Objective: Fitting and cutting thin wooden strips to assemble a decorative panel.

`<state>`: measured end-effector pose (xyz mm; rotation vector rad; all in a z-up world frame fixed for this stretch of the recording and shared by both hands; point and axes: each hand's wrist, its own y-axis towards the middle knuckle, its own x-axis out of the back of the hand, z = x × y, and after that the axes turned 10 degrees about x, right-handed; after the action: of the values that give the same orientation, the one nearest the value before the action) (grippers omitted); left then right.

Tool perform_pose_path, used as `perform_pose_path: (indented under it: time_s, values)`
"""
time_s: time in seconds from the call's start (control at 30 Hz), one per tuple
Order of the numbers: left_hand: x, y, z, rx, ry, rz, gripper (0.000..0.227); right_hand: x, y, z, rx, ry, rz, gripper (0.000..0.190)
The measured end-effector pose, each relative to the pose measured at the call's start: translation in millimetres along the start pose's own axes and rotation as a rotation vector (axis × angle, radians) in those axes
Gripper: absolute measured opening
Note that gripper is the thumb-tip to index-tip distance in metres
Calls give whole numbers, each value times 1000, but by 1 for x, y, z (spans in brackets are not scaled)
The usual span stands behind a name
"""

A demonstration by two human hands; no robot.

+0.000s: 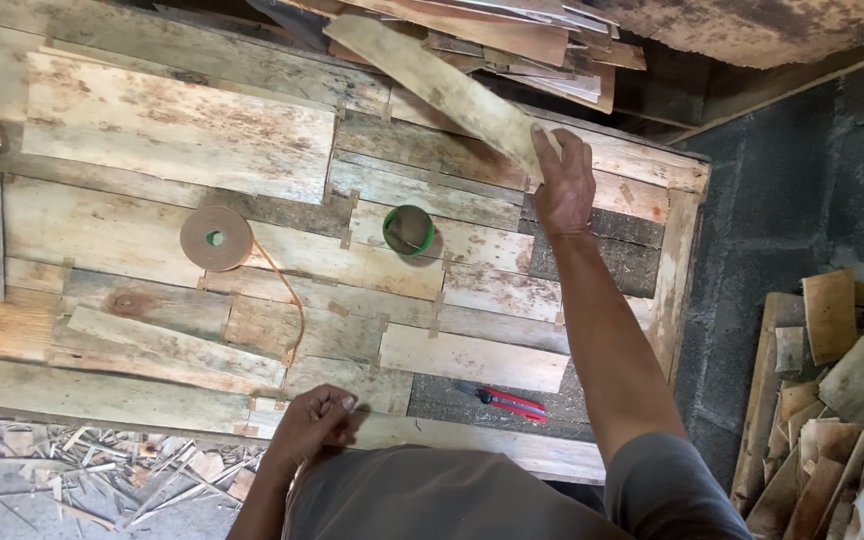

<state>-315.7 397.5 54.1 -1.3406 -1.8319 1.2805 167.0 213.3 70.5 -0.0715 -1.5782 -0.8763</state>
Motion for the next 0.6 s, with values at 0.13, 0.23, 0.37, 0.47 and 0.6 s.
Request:
perform_pose_path:
  time_s: [0.13, 0.23, 0.37, 0.47, 0.6]
  values:
    - [-5, 7, -22, -124, 13, 2, 28, 6, -20, 13, -9, 49, -40, 83]
    - [-12, 18, -43, -330, 169, -45, 30, 5, -43, 23, 4, 46, -118, 76]
    - [-32, 26, -89, -611, 250, -189, 36, 37, -57, 69, -5, 96, -140, 66]
    - [-50, 17, -131, -850, 54, -209, 47, 56, -76, 115, 17, 278, -107, 69]
    - [-63, 13, -172, -845, -630, -67, 46, 80, -107, 169, -90, 945, 60, 69]
